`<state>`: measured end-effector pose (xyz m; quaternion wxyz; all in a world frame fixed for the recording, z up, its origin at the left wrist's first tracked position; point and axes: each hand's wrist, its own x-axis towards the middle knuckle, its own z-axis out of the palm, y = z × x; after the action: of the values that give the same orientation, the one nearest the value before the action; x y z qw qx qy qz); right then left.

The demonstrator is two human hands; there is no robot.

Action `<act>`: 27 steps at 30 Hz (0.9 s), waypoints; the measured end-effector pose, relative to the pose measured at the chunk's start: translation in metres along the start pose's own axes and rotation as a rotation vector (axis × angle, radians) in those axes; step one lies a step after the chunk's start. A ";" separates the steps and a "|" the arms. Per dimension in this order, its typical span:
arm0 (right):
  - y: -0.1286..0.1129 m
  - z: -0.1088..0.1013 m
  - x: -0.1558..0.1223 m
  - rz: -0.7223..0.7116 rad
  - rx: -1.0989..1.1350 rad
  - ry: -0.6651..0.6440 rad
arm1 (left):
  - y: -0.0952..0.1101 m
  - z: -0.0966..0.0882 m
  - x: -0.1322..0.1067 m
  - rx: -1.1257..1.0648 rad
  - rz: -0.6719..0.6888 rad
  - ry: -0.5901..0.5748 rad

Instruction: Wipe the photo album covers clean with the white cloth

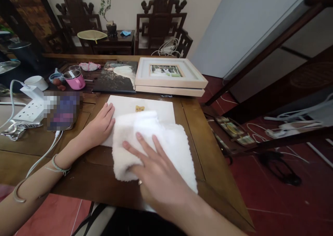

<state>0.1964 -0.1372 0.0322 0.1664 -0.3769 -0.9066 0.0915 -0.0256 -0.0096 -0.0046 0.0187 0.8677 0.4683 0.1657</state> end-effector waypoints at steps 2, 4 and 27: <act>0.016 -0.002 -0.002 0.006 0.001 0.030 | 0.001 -0.002 0.000 0.006 -0.016 -0.018; 0.042 -0.004 0.004 0.052 -0.040 0.064 | 0.002 -0.005 -0.001 0.010 -0.046 -0.050; 0.039 -0.019 -0.028 0.214 -0.040 0.032 | 0.006 -0.004 0.000 -0.017 -0.060 -0.042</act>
<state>0.2474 -0.1296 0.0319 0.1625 -0.4763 -0.8600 0.0849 -0.0219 -0.0133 0.0002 0.0408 0.8562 0.4924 0.1509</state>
